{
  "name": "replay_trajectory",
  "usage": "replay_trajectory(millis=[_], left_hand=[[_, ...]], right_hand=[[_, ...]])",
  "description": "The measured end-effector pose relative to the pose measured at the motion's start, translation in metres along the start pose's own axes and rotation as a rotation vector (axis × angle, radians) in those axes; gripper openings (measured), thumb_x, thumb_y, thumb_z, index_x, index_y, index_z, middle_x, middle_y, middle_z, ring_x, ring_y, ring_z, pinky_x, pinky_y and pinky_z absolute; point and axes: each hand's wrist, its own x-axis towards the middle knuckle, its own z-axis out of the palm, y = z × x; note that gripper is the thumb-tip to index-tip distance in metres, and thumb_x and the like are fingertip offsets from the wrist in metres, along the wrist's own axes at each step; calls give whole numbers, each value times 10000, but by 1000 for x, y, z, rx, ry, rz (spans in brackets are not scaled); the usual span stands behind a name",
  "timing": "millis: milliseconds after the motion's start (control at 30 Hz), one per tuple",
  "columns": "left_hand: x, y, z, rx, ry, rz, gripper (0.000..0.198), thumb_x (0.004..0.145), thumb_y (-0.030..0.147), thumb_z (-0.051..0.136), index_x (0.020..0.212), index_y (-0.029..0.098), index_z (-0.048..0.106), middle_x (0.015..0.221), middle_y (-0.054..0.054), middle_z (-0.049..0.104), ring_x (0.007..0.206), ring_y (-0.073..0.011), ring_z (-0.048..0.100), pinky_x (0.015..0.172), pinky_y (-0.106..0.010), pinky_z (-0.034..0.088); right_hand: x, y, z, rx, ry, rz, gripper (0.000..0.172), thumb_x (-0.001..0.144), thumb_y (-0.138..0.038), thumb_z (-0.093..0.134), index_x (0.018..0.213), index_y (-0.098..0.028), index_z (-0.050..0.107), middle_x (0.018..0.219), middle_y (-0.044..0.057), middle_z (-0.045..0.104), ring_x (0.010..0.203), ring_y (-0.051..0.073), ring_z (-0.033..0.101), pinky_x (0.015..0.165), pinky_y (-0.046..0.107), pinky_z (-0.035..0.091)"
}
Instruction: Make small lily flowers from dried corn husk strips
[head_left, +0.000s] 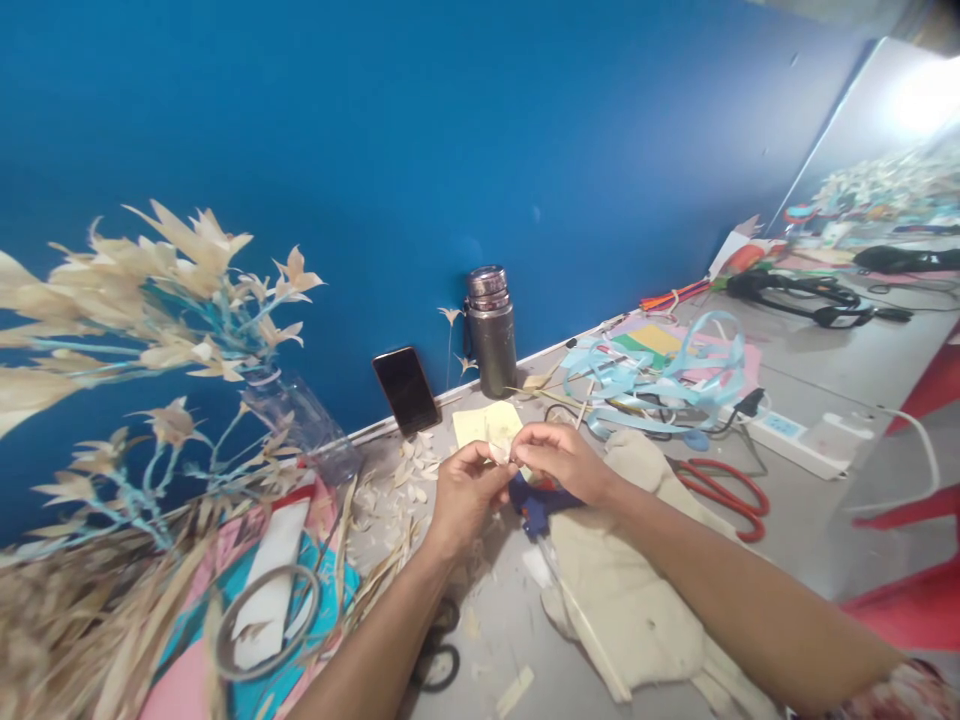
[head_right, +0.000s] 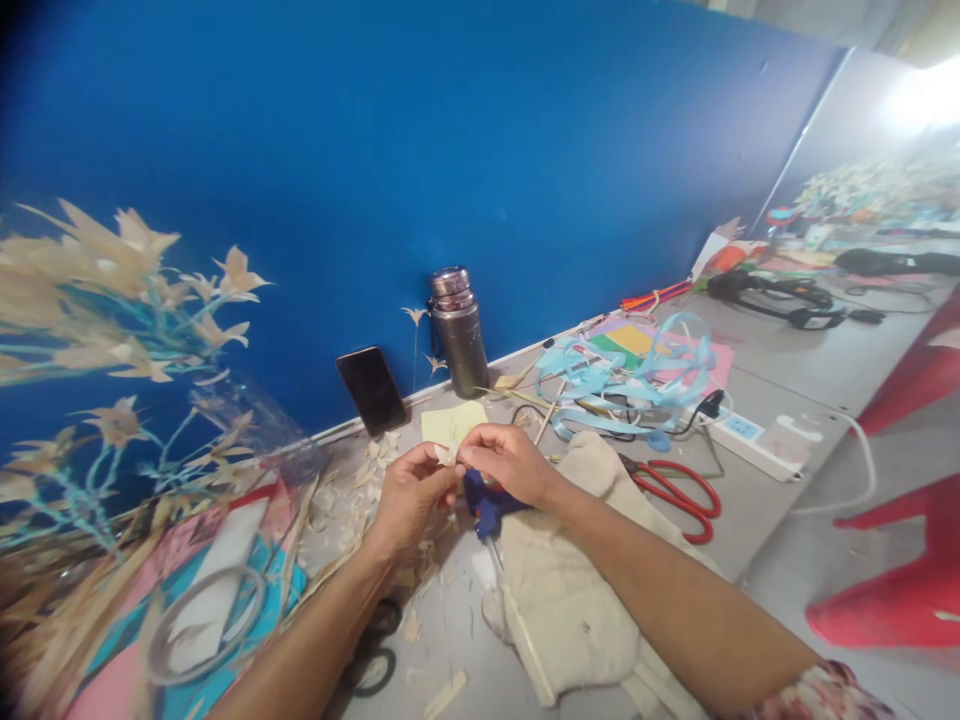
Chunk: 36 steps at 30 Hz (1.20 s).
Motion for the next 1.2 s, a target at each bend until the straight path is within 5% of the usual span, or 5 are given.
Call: replay_trajectory(millis=[167, 733, 867, 1067, 1200], left_hand=[[-1, 2, 0, 23, -22, 8, 242, 647, 276, 811, 731, 176, 608, 475, 50, 570, 399, -88, 478, 409, -195, 353], [0, -1, -2, 13, -95, -21, 257, 663, 300, 813, 714, 175, 594, 476, 43, 576, 408, -92, 491, 417, -191, 370], [-1, 1, 0, 28, -47, 10, 246, 662, 299, 805, 702, 175, 597, 469, 46, 564, 399, -84, 462, 415, -191, 347], [-2, -1, 1, 119, 98, 172, 166, 694, 265, 758, 704, 181, 615, 510, 56, 541, 446, -81, 460, 467, -196, 356], [-4, -3, 0, 198, 204, 257, 105, 704, 234, 735, 728, 193, 641, 571, 46, 565, 508, -100, 488, 521, -207, 375]], right_hand=[[-1, -2, -2, 26, -12, -3, 328, 854, -477, 622, 745, -168, 613, 552, -51, 475, 494, 90, 406, 487, 224, 318], [0, -2, 0, 5, 1, 19, 228, 802, -378, 657, 751, -158, 631, 634, -24, 550, 555, 94, 455, 521, 219, 352], [0, 0, 0, 0, -5, -21, 187, 826, -343, 637, 797, -159, 644, 682, -8, 585, 585, 102, 484, 540, 222, 374], [-3, -2, 0, -120, 155, -129, 134, 839, -299, 615, 773, -183, 621, 702, 5, 605, 630, 136, 534, 588, 251, 422], [-6, -5, 4, -243, 124, -170, 168, 839, -328, 636, 749, -187, 622, 678, 2, 597, 598, 127, 513, 566, 248, 402]])
